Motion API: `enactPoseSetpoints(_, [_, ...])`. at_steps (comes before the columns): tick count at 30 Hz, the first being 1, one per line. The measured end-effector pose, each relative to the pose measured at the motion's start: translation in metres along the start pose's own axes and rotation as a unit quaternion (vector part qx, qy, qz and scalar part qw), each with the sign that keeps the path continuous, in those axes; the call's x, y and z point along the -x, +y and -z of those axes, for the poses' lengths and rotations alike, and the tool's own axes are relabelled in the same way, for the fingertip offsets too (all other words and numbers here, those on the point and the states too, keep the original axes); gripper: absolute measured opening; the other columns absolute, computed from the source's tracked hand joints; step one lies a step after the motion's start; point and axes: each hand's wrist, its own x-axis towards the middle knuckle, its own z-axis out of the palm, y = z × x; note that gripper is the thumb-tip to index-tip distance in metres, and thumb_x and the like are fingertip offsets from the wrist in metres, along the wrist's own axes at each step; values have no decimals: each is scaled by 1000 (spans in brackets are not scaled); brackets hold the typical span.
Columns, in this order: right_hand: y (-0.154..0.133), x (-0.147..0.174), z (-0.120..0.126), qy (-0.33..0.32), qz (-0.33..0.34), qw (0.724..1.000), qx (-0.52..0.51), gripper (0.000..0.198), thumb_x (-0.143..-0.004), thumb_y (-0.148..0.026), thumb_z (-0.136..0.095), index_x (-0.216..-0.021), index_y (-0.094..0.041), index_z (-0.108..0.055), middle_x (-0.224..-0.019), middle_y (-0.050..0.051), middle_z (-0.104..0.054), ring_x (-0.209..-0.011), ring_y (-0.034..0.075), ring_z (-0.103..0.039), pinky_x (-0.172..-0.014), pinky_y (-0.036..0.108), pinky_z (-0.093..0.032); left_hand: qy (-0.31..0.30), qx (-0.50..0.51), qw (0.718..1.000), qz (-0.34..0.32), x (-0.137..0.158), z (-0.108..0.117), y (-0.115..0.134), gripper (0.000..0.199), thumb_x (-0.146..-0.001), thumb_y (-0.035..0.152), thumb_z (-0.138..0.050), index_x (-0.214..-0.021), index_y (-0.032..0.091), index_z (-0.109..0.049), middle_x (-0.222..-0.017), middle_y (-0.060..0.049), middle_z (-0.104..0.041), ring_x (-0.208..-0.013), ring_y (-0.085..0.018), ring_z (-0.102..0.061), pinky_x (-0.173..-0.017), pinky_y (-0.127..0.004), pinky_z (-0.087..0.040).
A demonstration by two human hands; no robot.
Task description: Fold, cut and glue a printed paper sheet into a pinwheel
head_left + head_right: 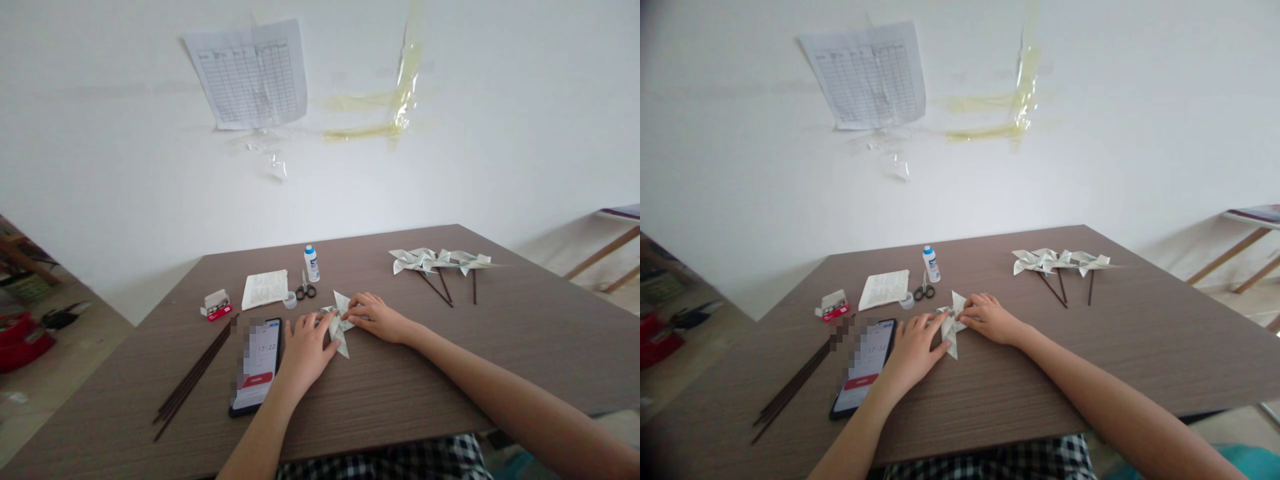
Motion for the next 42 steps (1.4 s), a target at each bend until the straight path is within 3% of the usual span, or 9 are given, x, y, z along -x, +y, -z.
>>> enactPoseSetpoints(4, [3,-1,-1,8,-9,1000,-23,39,-130,-49,-64,-138,-32,-98,-141,13,-85,-140,36,-76,-139,63,-53,4,11,1000,2,1,1,0,67,-118,29,-78,-185,36,-71,-177,-17,-78,-171,-47,-67,-148,-83,-45])
enactPoseSetpoints(8, [3,0,-2,13,-6,999,-35,40,-130,-46,-63,-153,-34,-94,-141,13,-85,-140,35,-76,-139,62,-52,-5,13,1000,8,1,3,2,67,-118,29,-79,-184,35,-71,-178,-17,-78,-173,-47,-67,-150,-82,-44])
enactPoseSetpoints(16, [-4,1,2,17,15,1000,1,40,-132,-43,-61,-156,-32,-91,-139,13,-90,-139,35,-80,-142,65,-49,1,31,999,6,1,3,-1,72,-116,21,-72,-186,34,-67,-181,-15,-77,-174,-44,-67,-150,-82,-44])
enactPoseSetpoints(19, [-3,1,4,29,21,999,-3,39,-131,-38,-61,-155,-30,-91,-138,12,-93,-136,34,-84,-137,59,-56,14,37,999,7,0,0,-4,76,-112,15,-69,-185,37,-69,-181,-14,-78,-174,-44,-67,-150,-82,-45])
enactPoseSetpoints(23, [0,1,5,51,14,999,-3,43,-124,-24,-65,-161,-29,-88,-154,15,-91,-147,35,-83,-133,56,-63,19,40,999,8,-3,-8,-9,83,-109,10,-66,-187,37,-67,-184,-13,-76,-180,-44,-62,-151,-82,-43])
enactPoseSetpoints(28, [-1,3,4,13,-11,999,42,72,-112,-8,-68,-180,-32,-74,-182,14,-78,-173,35,-69,-152,64,-45,32,38,999,5,-4,-13,-12,91,-107,4,-62,-190,40,-62,-186,-12,-75,-182,-43,-59,-151,-83,-43])
enactPoseSetpoints(34, [-4,4,10,-3,-28,995,99,59,-116,-23,-77,-174,-30,-79,-173,17,-83,-166,41,-74,-153,78,-37,81,23,996,30,-4,-9,-10,77,-114,10,-62,-187,34,-65,-175,-16,-81,-172,-44,-68,-148,-77,-49])
enactPoseSetpoints(42, [-7,5,12,43,-40,989,132,56,-109,-46,-95,-162,-30,-87,-146,17,-91,-144,43,-82,-150,77,-39,109,42,993,8,-10,-18,-16,73,-113,15,-70,-184,33,-67,-175,-17,-80,-169,-42,-71,-145,-72,-54])
